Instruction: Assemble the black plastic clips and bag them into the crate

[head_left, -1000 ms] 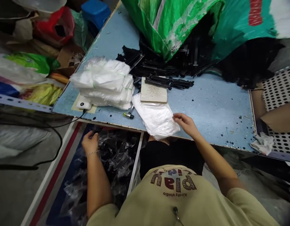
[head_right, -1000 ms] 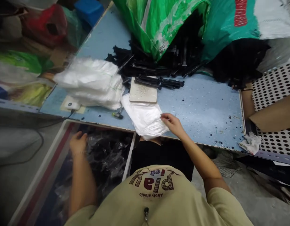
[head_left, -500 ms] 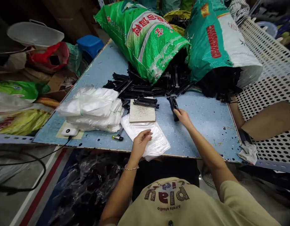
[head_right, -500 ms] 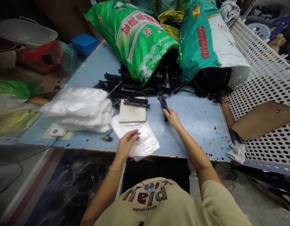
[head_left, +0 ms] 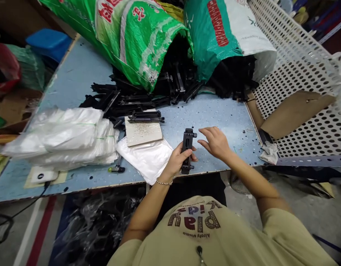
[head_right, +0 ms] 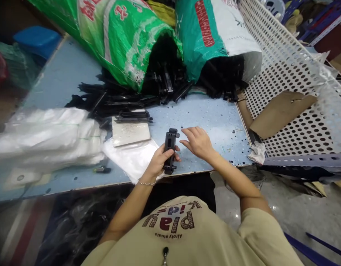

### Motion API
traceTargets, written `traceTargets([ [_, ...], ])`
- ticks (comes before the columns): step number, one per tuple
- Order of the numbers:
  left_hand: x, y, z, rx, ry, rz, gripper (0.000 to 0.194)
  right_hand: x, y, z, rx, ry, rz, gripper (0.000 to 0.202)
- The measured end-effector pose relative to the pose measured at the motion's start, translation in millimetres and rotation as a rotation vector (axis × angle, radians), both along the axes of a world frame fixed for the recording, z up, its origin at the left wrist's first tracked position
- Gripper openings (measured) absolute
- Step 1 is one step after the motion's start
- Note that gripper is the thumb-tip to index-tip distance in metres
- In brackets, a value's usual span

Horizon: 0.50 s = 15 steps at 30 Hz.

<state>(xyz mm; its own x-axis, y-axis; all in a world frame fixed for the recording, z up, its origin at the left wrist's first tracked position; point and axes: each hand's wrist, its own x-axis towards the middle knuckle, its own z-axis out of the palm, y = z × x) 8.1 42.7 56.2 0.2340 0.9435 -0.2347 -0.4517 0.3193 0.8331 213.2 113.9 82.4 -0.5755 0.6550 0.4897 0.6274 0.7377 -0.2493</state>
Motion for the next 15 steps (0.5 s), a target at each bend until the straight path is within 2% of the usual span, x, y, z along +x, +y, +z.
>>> traceTargets([
  [3, 1.0, -9.4, 10.0, -0.084, -0.040, -0.085, 0.047, 2.2, 20.6, 8.4, 0.119, -0.242, 0.169, 0.037],
  [6, 3.5, -13.3, 14.4, -0.128, -0.026, -0.107, 0.048, -1.1, 31.9, 8.2, 0.052, -0.322, 0.293, 0.044],
  [8, 4.8, -12.5, 13.1, -0.125, -0.003, -0.061, 0.047, -4.1, 32.3, 5.7, -0.055, -0.293, 0.270, 0.054],
  [12, 1.1, -5.5, 6.4, -0.127, -0.004, 0.116, 0.047, -9.4, 9.8, 2.8, -0.319, -0.210, 0.163, 0.063],
  [15, -4.4, 0.2, 5.0, -0.137, -0.045, 0.198, 0.047, -15.5, -19.4, -0.1, -0.309, -0.219, 0.288, 0.062],
])
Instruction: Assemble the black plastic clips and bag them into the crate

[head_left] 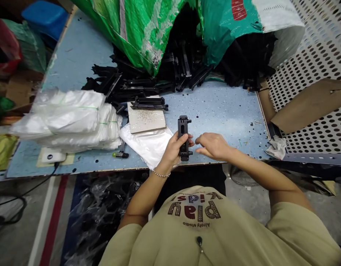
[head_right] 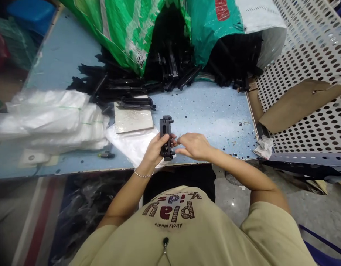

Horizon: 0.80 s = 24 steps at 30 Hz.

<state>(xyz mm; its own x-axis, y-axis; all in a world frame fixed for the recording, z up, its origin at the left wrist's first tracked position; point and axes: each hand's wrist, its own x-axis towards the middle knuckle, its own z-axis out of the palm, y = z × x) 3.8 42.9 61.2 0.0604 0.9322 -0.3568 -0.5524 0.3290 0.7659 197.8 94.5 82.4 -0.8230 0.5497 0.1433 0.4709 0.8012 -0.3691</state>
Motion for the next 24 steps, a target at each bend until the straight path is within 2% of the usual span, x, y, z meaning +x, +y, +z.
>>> traceTargets([
  [3, 1.8, 2.2, 0.9, 0.003, -0.014, 0.002, 0.043, -10.0, -24.7, -7.7, 0.031, 0.014, 0.081, 0.055],
  [5, 8.1, 2.0, -1.3, -0.013, -0.008, 0.003, 0.041, -15.9, -35.0, -14.8, -0.044, 0.031, 0.028, 0.050],
  [7, 15.4, 2.5, -8.8, -0.021, 0.013, 0.052, 0.044, -17.7, -38.7, -21.2, -0.224, 0.058, -0.094, 0.046],
  [10, 23.0, 9.8, -31.1, 0.051, 0.118, 0.217, 0.057, -13.8, -25.5, -23.4, -0.584, 0.041, -0.256, 0.041],
  [12, 27.6, 19.1, -49.1, 0.083, 0.205, 0.290, 0.061, -15.1, -1.2, -16.7, -0.673, 0.017, -0.300, 0.038],
  [13, 31.7, 24.2, -57.3, 0.084, 0.253, 0.291, 0.055, -20.2, 14.7, -11.3, -0.632, 0.026, -0.322, 0.035],
  [15, 46.3, 33.9, -69.3, 0.099, 0.350, 0.242, 0.039, -43.4, 50.3, 0.2, -0.431, 0.084, -0.363, 0.030],
  [18, 81.7, 44.5, -75.0, 0.197, 0.457, 0.160, 0.024, -106.7, 99.8, 6.2, -0.173, 0.069, -0.287, 0.031],
  [21, 108.1, 50.3, -74.0, 0.256, 0.493, 0.157, 0.021, -172.0, 133.8, -8.2, -0.057, -0.076, -0.209, 0.051],
  [22, 108.9, 51.1, -74.1, 0.249, 0.493, 0.171, 0.023, -186.7, 141.2, -15.1, -0.046, -0.131, -0.198, 0.057],
  [24, 95.2, 50.4, -75.7, 0.193, 0.461, 0.226, 0.024, -199.8, 149.3, -27.5, -0.045, -0.203, -0.208, 0.058],
])
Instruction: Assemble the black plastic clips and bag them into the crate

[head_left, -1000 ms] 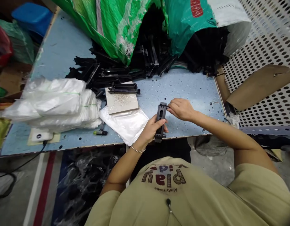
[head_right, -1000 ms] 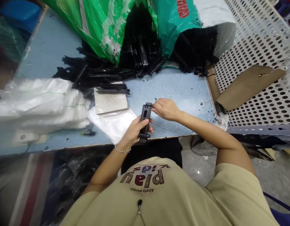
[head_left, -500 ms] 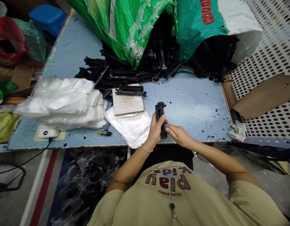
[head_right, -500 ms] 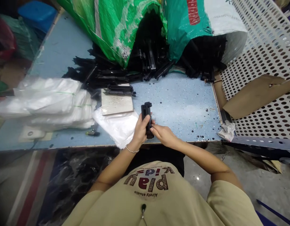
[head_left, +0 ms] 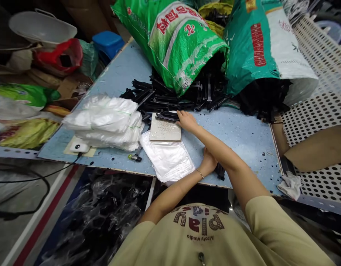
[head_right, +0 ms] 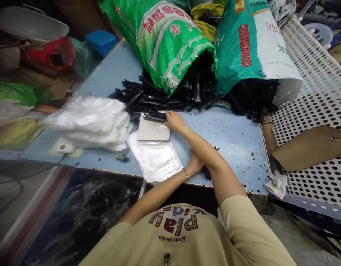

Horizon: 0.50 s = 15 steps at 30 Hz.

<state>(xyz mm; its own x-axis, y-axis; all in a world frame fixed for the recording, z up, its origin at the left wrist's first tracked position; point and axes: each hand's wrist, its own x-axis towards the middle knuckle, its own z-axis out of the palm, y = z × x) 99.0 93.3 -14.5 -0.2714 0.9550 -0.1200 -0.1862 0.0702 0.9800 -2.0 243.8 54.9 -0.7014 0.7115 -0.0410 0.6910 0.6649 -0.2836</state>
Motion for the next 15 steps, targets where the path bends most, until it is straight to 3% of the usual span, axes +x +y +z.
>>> traceTargets([
  [4, -69.2, -7.6, 2.6, -0.044, -0.103, 0.201, 0.047, 33.8, -20.1, -10.5, -0.135, 0.155, -0.074, 0.044],
  [8, -122.6, -16.7, 28.1, 0.089, -0.170, 0.305, 0.057, 98.4, -78.2, -2.3, -0.361, 0.435, 0.051, 0.042],
  [11, -125.9, -28.9, 54.0, 0.107, -0.070, 0.212, 0.059, 130.9, -106.4, 14.1, -0.246, 0.529, 0.042, 0.044],
  [15, -108.2, -50.9, 75.7, 0.121, 0.114, 0.063, 0.067, 143.2, -104.8, 33.3, 0.085, 0.431, 0.026, 0.051],
])
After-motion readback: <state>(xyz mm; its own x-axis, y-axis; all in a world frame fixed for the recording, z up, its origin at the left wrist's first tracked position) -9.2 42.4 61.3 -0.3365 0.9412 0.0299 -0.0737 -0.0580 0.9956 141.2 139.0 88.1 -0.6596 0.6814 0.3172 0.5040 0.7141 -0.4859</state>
